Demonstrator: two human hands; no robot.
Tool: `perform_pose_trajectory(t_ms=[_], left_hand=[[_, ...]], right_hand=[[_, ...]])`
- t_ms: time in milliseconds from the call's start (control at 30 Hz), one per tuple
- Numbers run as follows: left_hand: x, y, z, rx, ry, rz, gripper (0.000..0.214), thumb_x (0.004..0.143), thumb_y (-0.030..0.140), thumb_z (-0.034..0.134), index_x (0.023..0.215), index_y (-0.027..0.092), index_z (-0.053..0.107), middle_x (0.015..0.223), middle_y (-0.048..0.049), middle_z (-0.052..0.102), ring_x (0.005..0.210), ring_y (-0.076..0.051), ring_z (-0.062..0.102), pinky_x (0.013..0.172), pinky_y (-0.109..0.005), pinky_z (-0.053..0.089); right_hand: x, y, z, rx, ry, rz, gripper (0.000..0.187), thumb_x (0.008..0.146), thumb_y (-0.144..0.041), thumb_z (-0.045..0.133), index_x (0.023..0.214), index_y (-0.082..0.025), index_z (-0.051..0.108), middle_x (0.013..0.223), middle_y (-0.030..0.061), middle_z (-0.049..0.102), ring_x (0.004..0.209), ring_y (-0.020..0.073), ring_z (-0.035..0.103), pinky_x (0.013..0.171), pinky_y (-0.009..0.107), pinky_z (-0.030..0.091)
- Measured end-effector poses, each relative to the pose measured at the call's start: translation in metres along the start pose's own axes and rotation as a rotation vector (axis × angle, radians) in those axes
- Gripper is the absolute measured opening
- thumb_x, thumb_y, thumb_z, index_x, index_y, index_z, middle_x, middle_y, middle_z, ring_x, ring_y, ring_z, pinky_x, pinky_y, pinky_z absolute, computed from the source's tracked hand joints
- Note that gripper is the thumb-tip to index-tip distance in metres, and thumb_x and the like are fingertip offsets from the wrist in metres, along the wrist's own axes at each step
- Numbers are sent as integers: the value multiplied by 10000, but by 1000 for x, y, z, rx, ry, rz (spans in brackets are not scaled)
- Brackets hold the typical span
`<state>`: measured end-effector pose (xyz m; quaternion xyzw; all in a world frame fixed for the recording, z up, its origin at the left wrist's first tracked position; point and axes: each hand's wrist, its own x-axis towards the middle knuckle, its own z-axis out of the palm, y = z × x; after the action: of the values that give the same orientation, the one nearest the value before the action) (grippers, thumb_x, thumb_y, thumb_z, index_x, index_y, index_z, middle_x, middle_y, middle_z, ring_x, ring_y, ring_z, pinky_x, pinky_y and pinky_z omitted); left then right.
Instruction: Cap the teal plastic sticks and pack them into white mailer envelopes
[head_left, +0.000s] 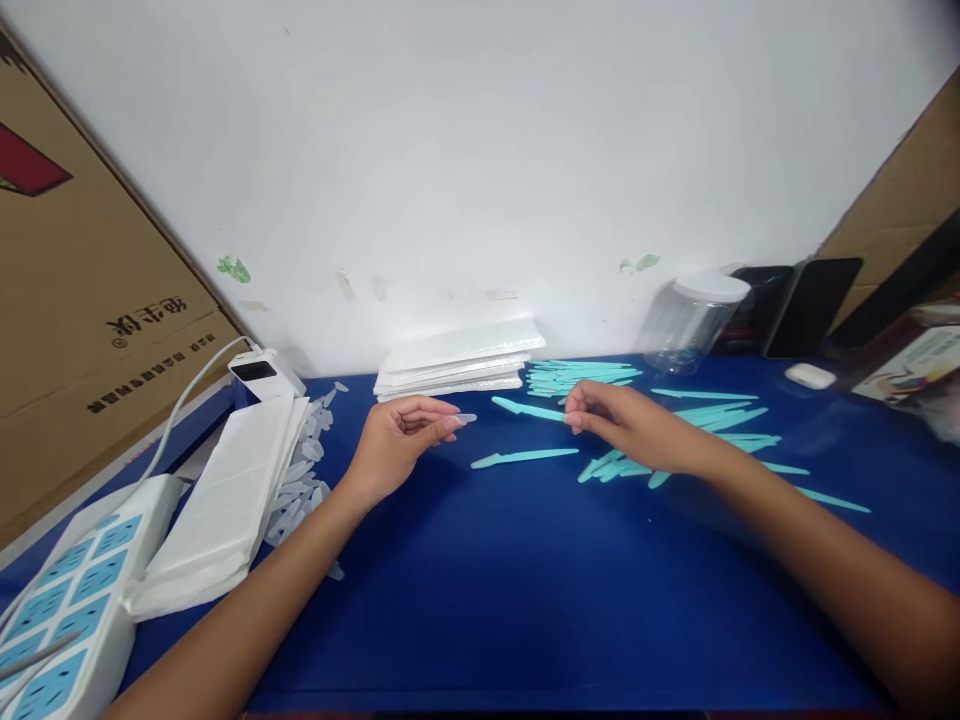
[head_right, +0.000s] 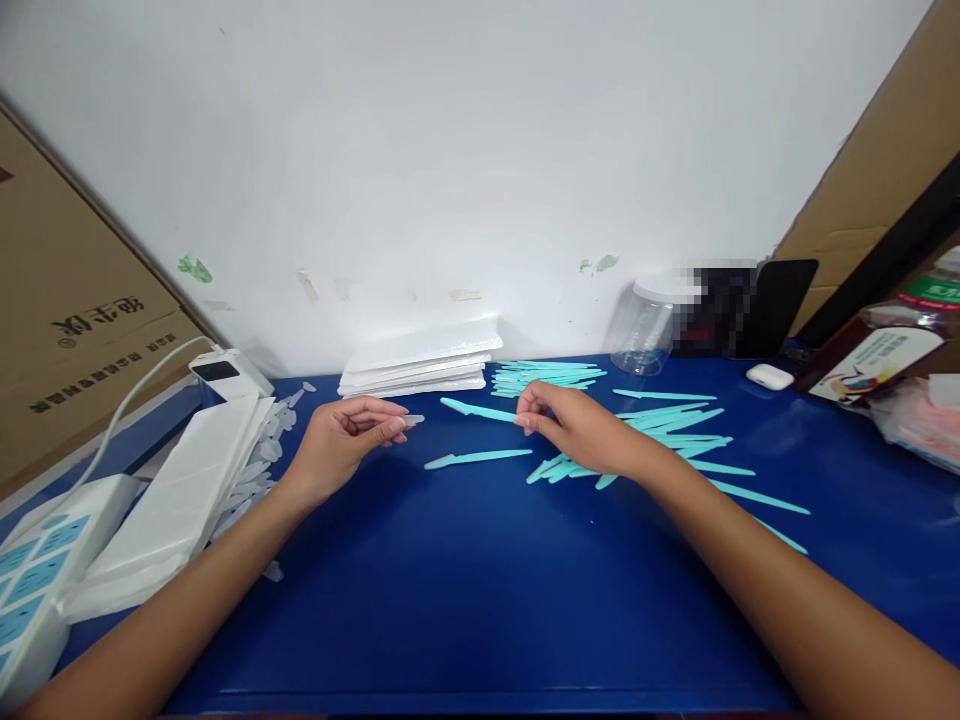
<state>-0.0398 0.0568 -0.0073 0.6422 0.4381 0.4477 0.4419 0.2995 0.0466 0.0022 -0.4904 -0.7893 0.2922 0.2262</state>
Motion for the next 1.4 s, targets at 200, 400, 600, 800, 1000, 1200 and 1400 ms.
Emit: perform_pose_trajectory(t_ms=[200, 400, 600, 800, 1000, 1200, 1400], left_hand=[[-1, 0, 2, -4, 0, -17, 342, 772, 432, 927, 955, 160, 829, 836, -94, 841, 717, -198, 761, 694, -299, 608], [-1, -3, 3, -12, -11, -22, 348, 756, 423, 938, 960, 161, 834, 869, -100, 848, 733, -203, 771, 709, -304, 614], [-1, -4, 2, 0, 6, -20, 284, 822, 434, 882, 890, 163, 833, 804, -82, 835, 700, -182, 762, 686, -273, 598], [-2, -3, 4, 45, 4, -14, 269, 852, 437, 854, 857, 169, 832, 782, -76, 828, 701, -185, 765, 694, -276, 602], [-3, -5, 8, 18, -5, -2, 269, 835, 435, 874, 824, 172, 822, 756, -66, 818, 683, -176, 752, 675, -269, 594], [-5, -6, 10, 16, 23, -37, 318, 846, 482, 863, 856, 167, 821, 784, -74, 826, 685, -171, 751, 667, -260, 578], [-5, -2, 10, 4, 56, -57, 354, 844, 516, 858, 838, 165, 811, 796, -87, 827, 674, -181, 739, 633, -275, 558]], right_hand=[[-2, -12, 3, 38, -53, -9, 256, 1046, -455, 502, 933, -243, 590, 897, 29, 670, 765, 199, 572, 714, 340, 437], [-3, -12, 4, 48, -64, -8, 250, 1038, -435, 515, 905, -238, 592, 837, 11, 630, 708, 178, 525, 671, 320, 407], [-5, -16, 6, 60, -47, -5, 245, 1025, -449, 549, 909, -238, 599, 854, 14, 646, 733, 180, 547, 686, 322, 422], [-3, -18, 9, 79, -37, -23, 254, 1030, -463, 560, 929, -237, 612, 874, 19, 665, 752, 184, 570, 695, 326, 445], [-4, -18, 10, 89, -45, -22, 246, 1028, -450, 573, 922, -233, 618, 847, 15, 663, 729, 180, 571, 675, 322, 443], [-6, -21, 10, 87, -41, -21, 258, 1026, -458, 569, 916, -230, 617, 856, 27, 674, 742, 187, 585, 683, 330, 449], [-6, -22, 9, 89, -34, -21, 275, 1019, -485, 579, 927, -231, 629, 862, 31, 688, 743, 189, 590, 684, 335, 462]])
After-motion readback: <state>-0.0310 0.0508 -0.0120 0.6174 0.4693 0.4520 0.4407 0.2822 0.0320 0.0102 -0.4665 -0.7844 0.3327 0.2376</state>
